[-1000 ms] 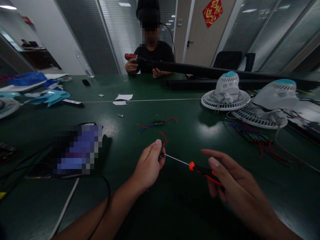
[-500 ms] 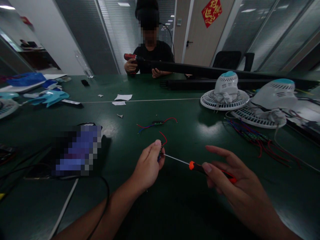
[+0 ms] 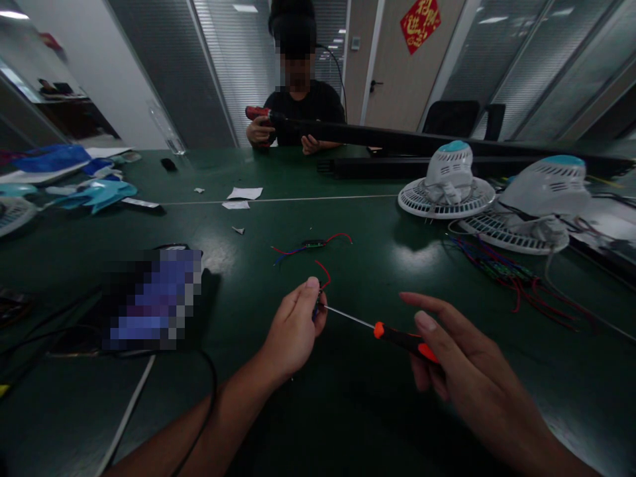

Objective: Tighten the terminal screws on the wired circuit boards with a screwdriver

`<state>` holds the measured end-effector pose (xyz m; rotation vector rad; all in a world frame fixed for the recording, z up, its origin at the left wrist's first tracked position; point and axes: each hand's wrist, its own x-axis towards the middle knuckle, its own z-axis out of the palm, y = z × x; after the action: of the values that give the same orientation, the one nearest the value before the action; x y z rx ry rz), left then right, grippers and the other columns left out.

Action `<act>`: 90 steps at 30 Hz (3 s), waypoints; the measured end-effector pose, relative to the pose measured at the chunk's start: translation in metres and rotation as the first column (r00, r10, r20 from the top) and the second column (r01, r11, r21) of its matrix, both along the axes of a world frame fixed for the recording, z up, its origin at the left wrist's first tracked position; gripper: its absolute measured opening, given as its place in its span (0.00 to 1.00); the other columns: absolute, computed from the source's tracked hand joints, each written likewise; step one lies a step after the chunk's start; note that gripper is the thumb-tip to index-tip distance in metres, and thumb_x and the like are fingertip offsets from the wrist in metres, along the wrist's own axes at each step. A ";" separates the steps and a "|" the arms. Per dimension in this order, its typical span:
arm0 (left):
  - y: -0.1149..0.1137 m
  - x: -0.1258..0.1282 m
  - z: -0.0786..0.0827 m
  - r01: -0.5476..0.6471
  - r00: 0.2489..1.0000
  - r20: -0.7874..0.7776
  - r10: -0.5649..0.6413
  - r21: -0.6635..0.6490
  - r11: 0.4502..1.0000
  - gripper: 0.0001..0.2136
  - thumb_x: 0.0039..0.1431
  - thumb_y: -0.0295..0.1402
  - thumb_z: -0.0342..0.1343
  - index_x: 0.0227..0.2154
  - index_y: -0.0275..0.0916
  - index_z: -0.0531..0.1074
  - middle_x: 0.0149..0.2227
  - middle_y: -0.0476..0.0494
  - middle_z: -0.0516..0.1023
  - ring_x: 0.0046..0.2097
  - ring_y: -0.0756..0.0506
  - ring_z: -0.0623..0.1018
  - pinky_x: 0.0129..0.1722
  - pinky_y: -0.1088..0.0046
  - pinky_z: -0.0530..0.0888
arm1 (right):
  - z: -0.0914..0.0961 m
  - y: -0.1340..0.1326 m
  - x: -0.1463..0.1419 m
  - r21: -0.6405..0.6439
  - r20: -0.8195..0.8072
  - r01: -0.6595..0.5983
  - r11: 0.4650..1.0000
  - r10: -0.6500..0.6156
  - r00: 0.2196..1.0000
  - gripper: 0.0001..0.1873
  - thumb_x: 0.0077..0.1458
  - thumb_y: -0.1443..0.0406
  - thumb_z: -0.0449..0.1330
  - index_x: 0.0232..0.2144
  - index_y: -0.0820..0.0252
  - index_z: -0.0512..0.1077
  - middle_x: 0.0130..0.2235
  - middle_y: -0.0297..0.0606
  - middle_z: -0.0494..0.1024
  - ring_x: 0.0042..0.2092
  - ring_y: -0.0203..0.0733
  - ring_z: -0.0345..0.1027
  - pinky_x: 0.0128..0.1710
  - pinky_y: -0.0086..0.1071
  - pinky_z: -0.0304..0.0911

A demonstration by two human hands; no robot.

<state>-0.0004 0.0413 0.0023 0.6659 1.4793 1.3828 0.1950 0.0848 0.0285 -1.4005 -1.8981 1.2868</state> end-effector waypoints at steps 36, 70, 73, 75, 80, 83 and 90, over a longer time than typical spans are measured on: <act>0.000 0.000 -0.003 0.020 0.999 -0.047 -0.019 0.010 1.000 0.19 0.62 0.48 0.44 0.25 0.38 0.65 0.16 0.57 0.59 0.16 0.56 0.58 0.16 0.80 0.55 | 0.001 -0.002 0.000 0.111 -0.114 0.007 0.994 0.005 0.993 0.28 0.57 0.46 0.54 0.52 0.58 0.66 0.20 0.31 0.75 0.20 0.37 0.66 0.16 0.28 0.60; 0.000 0.000 -0.001 0.010 0.999 -0.046 -0.010 0.002 1.000 0.19 0.60 0.49 0.46 0.25 0.38 0.65 0.16 0.57 0.59 0.16 0.56 0.58 0.16 0.80 0.55 | 0.002 -0.002 -0.002 0.096 -0.120 0.031 0.995 -0.020 0.993 0.29 0.57 0.48 0.55 0.53 0.61 0.65 0.21 0.34 0.77 0.20 0.38 0.67 0.17 0.29 0.62; 0.000 -0.001 0.000 0.022 0.999 -0.041 -0.021 0.013 1.000 0.19 0.61 0.48 0.45 0.25 0.39 0.64 0.15 0.57 0.58 0.16 0.55 0.58 0.16 0.79 0.55 | 0.001 -0.003 -0.002 0.021 -0.098 0.041 0.999 -0.039 0.994 0.29 0.60 0.46 0.50 0.54 0.60 0.65 0.18 0.31 0.74 0.18 0.37 0.65 0.16 0.30 0.60; 0.000 0.000 0.000 0.030 0.999 -0.034 -0.030 0.015 0.999 0.18 0.61 0.48 0.45 0.25 0.39 0.64 0.15 0.57 0.58 0.16 0.55 0.57 0.16 0.79 0.55 | 0.001 -0.003 -0.002 0.014 -0.072 0.055 0.998 -0.054 0.996 0.29 0.60 0.47 0.50 0.54 0.59 0.65 0.16 0.28 0.71 0.16 0.37 0.64 0.15 0.29 0.58; -0.001 0.001 0.000 0.003 1.000 -0.021 -0.003 -0.010 1.000 0.18 0.61 0.47 0.45 0.25 0.39 0.65 0.16 0.57 0.59 0.17 0.55 0.58 0.17 0.79 0.55 | 0.001 -0.002 -0.001 0.111 -0.070 0.013 0.994 -0.005 0.998 0.26 0.58 0.50 0.55 0.53 0.61 0.65 0.17 0.28 0.72 0.17 0.36 0.63 0.15 0.28 0.59; 0.000 0.001 0.000 -0.011 1.000 -0.028 0.010 -0.020 1.000 0.18 0.61 0.48 0.46 0.26 0.39 0.65 0.16 0.56 0.59 0.17 0.55 0.58 0.17 0.78 0.55 | 0.002 -0.002 -0.001 0.147 -0.068 0.011 0.989 -0.001 0.998 0.25 0.58 0.52 0.55 0.52 0.62 0.65 0.17 0.28 0.72 0.17 0.36 0.63 0.15 0.28 0.60; 0.000 0.001 0.001 0.029 0.999 -0.023 -0.029 0.000 1.000 0.17 0.63 0.46 0.43 0.25 0.39 0.64 0.15 0.57 0.58 0.16 0.55 0.56 0.17 0.79 0.54 | 0.002 -0.001 -0.003 0.185 -0.074 0.026 0.982 -0.012 0.997 0.25 0.57 0.53 0.57 0.51 0.61 0.65 0.19 0.30 0.75 0.20 0.38 0.66 0.17 0.30 0.62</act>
<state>0.0003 0.0411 0.0029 0.7025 1.4817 1.3577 0.1918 0.0834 0.0301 -1.2572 -1.8977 1.1048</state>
